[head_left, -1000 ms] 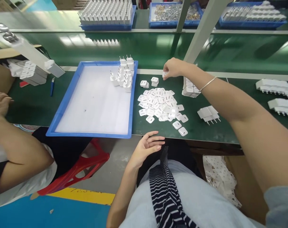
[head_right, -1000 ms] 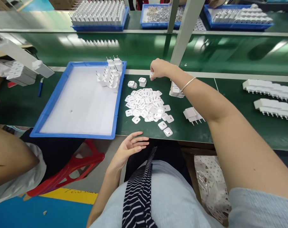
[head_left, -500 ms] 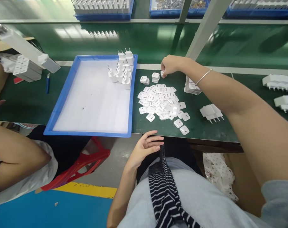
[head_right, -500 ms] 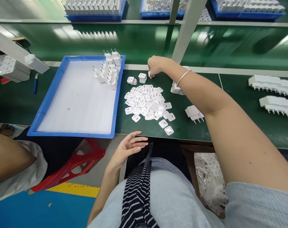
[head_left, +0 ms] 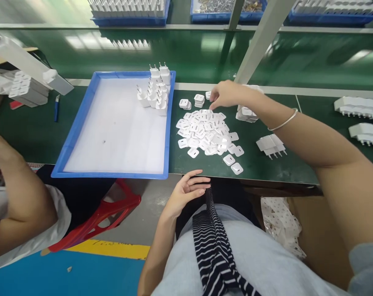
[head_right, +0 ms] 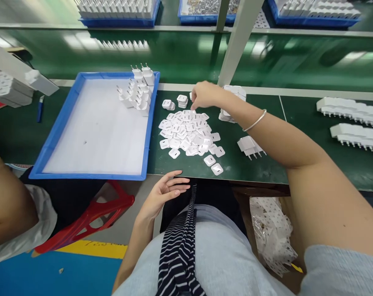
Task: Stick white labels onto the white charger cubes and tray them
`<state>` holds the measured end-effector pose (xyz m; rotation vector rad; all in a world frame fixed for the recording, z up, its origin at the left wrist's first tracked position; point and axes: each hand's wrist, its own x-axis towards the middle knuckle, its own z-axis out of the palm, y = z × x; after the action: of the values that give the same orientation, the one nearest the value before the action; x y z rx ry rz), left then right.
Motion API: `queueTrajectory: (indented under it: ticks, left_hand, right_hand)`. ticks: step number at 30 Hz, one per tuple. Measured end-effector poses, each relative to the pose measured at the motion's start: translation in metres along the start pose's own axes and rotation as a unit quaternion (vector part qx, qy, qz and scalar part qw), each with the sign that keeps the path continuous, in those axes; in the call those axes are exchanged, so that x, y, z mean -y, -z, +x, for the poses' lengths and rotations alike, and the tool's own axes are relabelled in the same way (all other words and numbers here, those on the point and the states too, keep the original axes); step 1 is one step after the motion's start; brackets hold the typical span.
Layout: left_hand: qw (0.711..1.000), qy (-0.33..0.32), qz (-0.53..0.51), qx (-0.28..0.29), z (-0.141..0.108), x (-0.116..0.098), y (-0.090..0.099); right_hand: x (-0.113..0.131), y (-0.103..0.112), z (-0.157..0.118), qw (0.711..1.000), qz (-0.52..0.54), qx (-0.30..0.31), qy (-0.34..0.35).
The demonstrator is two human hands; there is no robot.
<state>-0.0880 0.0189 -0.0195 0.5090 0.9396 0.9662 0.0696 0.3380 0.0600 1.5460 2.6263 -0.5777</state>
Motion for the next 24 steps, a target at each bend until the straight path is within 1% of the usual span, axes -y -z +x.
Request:
queueTrajectory:
  ticks: [2, 4, 6, 9, 15, 17, 19, 21, 22, 24]
  left_hand:
    - [1.000, -0.003, 0.003, 0.001, 0.002, -0.001, 0.001]
    - [1.000, -0.004, 0.009, -0.003, 0.002, -0.001, 0.002]
    - [1.000, -0.002, 0.014, -0.006, 0.002, -0.002, 0.002]
    - [1.000, 0.000, 0.014, -0.007, 0.000, 0.000, 0.002]
    - [1.000, -0.003, 0.017, -0.009, -0.002, 0.001, -0.001]
    - [1.000, -0.003, 0.022, -0.003, -0.002, -0.002, -0.002]
    - [1.000, -0.011, 0.027, 0.003, -0.001, -0.006, -0.005]
    - [0.999, -0.036, 0.028, -0.006, 0.001, -0.011, -0.010]
    - [0.998, -0.060, 0.026, -0.021, 0.004, -0.013, -0.014]
    - [0.990, -0.123, 0.017, -0.064, 0.011, -0.018, -0.025]
  right_hand:
    - [0.001, -0.015, -0.005, 0.999, 0.049, 0.010, 0.003]
    - [0.003, -0.028, -0.006, 0.996, 0.085, -0.001, 0.010]
    - [0.004, -0.037, -0.007, 0.995, 0.092, -0.020, 0.020]
    - [0.007, -0.043, -0.010, 0.995, 0.092, -0.036, 0.033]
    - [0.006, -0.046, -0.019, 0.990, 0.118, -0.063, 0.053]
    - [0.006, -0.043, -0.023, 0.987, 0.131, -0.077, 0.043]
    - [0.009, -0.037, -0.033, 0.980, 0.170, -0.097, 0.025]
    - [0.015, -0.031, -0.049, 0.964, 0.244, -0.100, 0.023]
    - [0.019, -0.028, -0.060, 0.952, 0.291, -0.089, 0.028]
    - [0.029, -0.027, -0.087, 0.923, 0.379, -0.042, 0.049]
